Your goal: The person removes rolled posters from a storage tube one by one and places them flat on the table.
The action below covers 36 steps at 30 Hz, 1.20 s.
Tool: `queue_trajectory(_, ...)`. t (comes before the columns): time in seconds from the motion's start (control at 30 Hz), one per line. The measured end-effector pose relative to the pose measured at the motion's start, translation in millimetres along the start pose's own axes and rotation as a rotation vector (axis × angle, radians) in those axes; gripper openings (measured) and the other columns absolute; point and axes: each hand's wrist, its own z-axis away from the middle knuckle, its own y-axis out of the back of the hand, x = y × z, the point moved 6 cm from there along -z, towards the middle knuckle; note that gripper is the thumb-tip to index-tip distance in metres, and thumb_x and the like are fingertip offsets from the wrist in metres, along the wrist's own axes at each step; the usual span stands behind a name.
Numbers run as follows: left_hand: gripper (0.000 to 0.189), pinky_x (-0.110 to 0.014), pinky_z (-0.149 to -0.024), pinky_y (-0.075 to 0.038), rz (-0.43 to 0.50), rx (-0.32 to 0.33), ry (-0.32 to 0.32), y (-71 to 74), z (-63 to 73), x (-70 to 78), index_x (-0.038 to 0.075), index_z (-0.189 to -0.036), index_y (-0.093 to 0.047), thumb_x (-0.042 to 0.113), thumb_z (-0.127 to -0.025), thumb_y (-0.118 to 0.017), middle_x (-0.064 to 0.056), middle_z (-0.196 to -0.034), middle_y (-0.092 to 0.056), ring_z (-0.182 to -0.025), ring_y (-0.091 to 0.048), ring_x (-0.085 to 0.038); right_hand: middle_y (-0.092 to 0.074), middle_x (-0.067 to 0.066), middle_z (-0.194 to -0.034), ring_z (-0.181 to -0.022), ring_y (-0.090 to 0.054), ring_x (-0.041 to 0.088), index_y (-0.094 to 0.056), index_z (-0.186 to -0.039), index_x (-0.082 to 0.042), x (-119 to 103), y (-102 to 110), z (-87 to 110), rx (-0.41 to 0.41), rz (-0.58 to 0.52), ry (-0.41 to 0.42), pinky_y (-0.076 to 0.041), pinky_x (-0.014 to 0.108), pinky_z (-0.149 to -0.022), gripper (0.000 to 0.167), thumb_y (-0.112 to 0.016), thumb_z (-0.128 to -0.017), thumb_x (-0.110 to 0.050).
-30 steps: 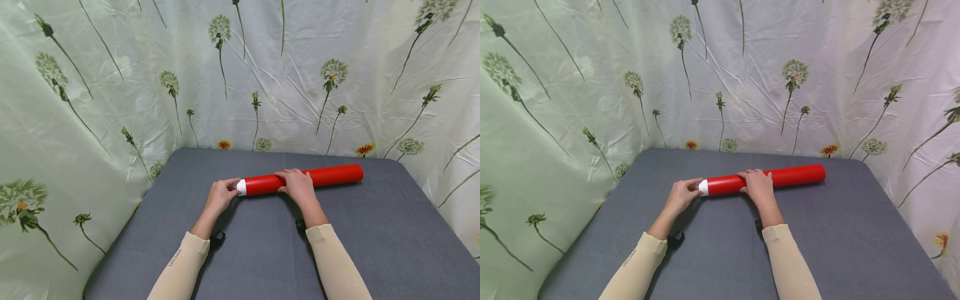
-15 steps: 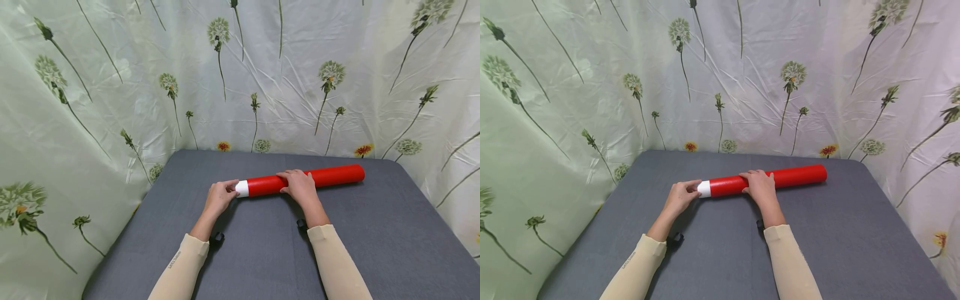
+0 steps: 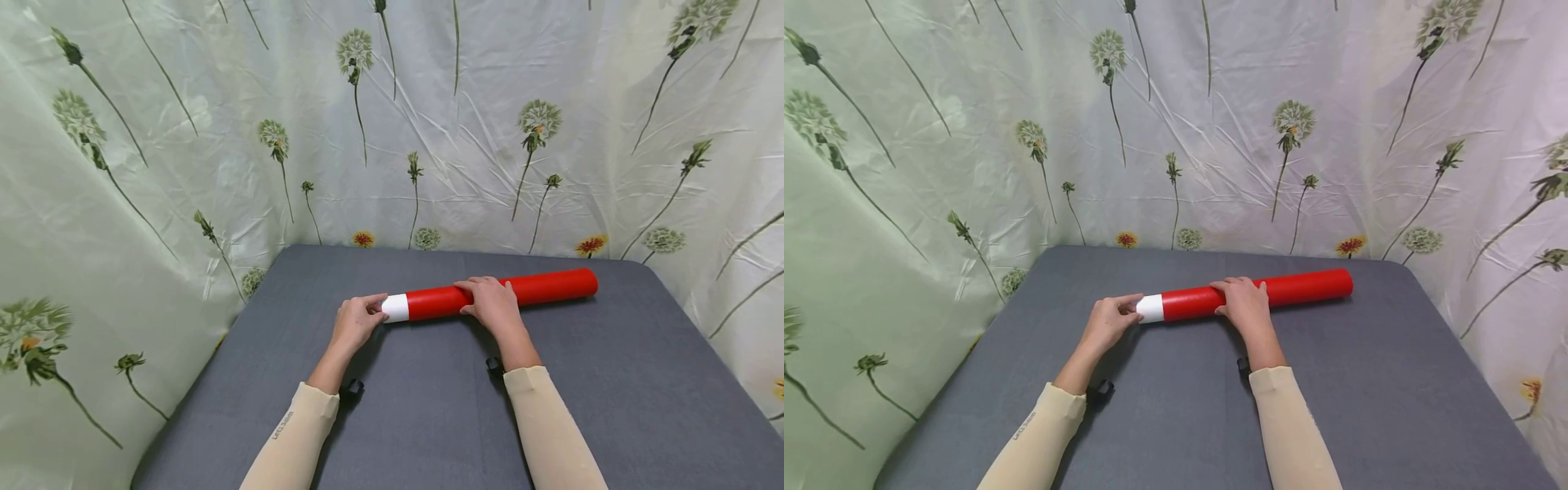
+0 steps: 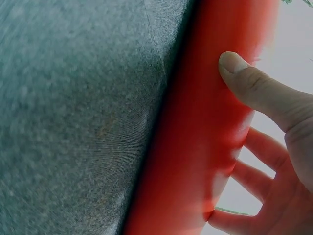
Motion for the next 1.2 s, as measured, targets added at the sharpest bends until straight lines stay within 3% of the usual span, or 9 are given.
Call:
queue_trajectory(0.27,0.042,-0.029,-0.072,-0.047,-0.001,0.002,0.007,1.2,0.5,-0.5,0.02,-0.13,-0.079,0.015,-0.089,-0.086,-0.002,-0.097,-0.081,-0.083,-0.069,-0.017,-0.061,0.015,-0.152,-0.144,-0.05,0.042,-0.06,-0.152,-0.023,-1,-1,-0.7,-0.006,0.005,0.021,-0.03,0.077,-0.118,0.064,-0.083,-0.093,-0.028)
queue_trajectory(0.57,0.041,-0.035,-0.079,-0.05,-0.015,0.004,-0.001,5.7,0.5,2.4,0.02,-0.129,-0.079,0.016,-0.089,-0.086,-0.002,-0.097,-0.082,-0.087,-0.072,-0.019,-0.058,0.016,-0.154,-0.146,-0.046,0.043,-0.057,-0.153,-0.023,1,-4,-1.1,-0.007,-0.009,0.036,-0.026,0.079,-0.118,0.063,-0.08,-0.095,-0.028)
queue_trajectory(1.2,0.041,-0.029,-0.071,-0.045,-0.018,-0.007,0.011,4.6,1.7,1.2,0.02,-0.13,-0.079,0.017,-0.09,-0.085,-0.001,-0.099,-0.082,-0.083,-0.07,-0.016,-0.056,0.017,-0.155,-0.147,-0.045,0.045,-0.058,-0.152,-0.022,10,-2,1.8,-0.018,-0.058,0.015,-0.022,0.08,-0.12,0.061,-0.08,-0.095,-0.025)
